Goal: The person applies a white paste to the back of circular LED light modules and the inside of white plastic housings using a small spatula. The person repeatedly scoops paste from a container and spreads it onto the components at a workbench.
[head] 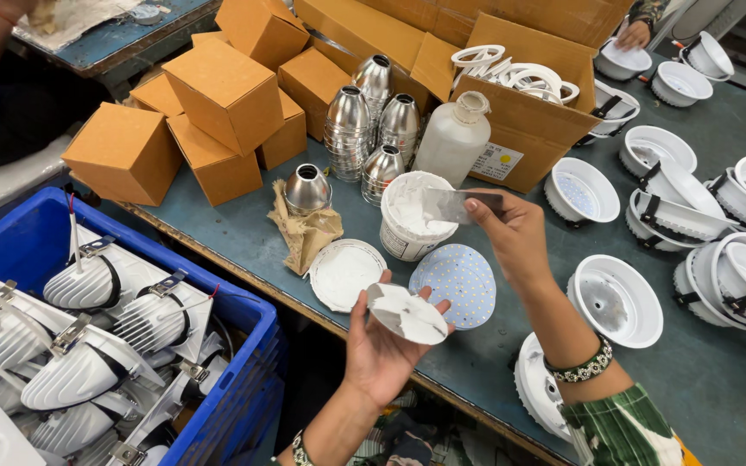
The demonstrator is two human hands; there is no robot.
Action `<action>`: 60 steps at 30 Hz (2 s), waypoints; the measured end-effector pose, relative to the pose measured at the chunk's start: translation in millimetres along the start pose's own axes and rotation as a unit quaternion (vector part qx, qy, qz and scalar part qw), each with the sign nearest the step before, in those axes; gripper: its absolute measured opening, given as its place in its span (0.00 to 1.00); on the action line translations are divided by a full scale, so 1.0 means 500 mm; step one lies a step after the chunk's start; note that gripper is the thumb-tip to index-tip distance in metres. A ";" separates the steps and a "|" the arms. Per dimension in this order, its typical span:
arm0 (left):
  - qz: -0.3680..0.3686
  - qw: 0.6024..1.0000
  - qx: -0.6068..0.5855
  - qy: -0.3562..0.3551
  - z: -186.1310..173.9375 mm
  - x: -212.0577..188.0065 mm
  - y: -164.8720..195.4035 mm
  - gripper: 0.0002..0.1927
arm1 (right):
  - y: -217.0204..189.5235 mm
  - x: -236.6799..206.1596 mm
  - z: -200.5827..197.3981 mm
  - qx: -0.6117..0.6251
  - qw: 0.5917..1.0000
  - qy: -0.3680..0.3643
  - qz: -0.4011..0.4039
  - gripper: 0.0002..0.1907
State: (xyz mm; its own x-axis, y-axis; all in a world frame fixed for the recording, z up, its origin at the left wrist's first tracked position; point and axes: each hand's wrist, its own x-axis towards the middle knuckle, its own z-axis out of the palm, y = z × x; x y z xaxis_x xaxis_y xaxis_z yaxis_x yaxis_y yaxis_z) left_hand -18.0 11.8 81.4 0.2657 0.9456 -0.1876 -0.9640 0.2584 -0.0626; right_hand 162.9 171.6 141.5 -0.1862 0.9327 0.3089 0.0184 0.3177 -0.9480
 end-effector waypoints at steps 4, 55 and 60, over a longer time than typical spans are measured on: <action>-0.011 1.000 -0.019 -0.013 -0.006 0.017 -0.023 0.32 | 0.010 0.019 -0.010 -0.037 0.999 0.003 -0.002 0.13; 0.188 0.908 0.273 -0.257 0.029 -0.049 -0.050 0.49 | -0.229 -0.381 0.054 -0.401 0.871 -0.072 -0.273 0.14; 0.180 0.910 0.278 -0.250 0.030 -0.054 -0.046 0.48 | -0.232 -0.376 0.041 -0.362 0.891 -0.043 -0.269 0.14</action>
State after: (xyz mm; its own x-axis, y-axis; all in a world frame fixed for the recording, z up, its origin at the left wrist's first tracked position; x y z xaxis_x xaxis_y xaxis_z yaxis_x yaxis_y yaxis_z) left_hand -3.0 -16.7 102.8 0.0266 0.9244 0.3805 -0.8812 -0.1581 0.4456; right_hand 175.8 -44.3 192.0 -0.4342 0.6056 0.6669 0.5273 0.7711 -0.3568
